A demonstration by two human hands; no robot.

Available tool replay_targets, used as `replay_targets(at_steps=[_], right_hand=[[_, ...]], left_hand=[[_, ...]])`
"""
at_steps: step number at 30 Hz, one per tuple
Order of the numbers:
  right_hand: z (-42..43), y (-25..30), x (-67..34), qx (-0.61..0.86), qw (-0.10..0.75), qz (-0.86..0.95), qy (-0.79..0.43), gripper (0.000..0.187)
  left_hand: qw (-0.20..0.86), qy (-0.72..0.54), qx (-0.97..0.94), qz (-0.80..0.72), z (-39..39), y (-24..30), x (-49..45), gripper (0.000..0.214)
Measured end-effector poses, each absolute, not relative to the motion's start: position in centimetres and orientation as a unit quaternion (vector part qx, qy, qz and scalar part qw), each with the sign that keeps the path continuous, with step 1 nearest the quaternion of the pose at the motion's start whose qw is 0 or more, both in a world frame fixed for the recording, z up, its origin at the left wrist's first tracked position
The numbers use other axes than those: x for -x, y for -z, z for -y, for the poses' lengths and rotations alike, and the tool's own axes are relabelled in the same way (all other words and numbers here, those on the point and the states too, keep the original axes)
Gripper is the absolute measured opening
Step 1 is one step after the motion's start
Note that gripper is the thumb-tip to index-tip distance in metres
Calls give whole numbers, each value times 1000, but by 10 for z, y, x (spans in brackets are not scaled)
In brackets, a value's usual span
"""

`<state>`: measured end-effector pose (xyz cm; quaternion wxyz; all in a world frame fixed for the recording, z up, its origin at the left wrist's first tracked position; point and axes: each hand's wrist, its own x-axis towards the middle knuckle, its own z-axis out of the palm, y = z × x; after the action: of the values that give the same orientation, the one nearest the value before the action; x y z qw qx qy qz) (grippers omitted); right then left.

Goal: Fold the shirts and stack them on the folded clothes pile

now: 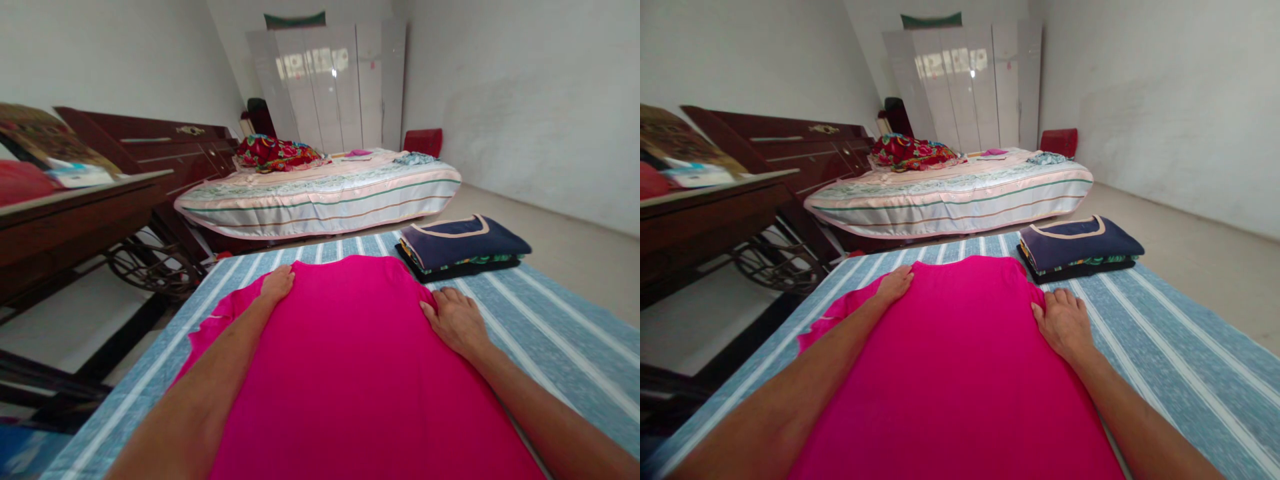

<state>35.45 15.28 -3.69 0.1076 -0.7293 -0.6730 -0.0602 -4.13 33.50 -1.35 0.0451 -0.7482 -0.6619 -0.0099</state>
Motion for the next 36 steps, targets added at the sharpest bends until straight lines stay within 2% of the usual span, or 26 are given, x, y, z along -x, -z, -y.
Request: replay_targets(at_steps=[15, 25, 36], right_hand=[[-153, 33, -352, 731, 114, 670, 60, 35], [-152, 33, -353, 731, 111, 671, 59, 36], [-154, 32, -353, 732, 113, 670, 52, 36]], left_hand=[[98, 35, 731, 675, -325, 4, 25, 39], [70, 10, 768, 637, -334, 18, 22, 40], [79, 0, 794, 603, -328, 10, 15, 28]])
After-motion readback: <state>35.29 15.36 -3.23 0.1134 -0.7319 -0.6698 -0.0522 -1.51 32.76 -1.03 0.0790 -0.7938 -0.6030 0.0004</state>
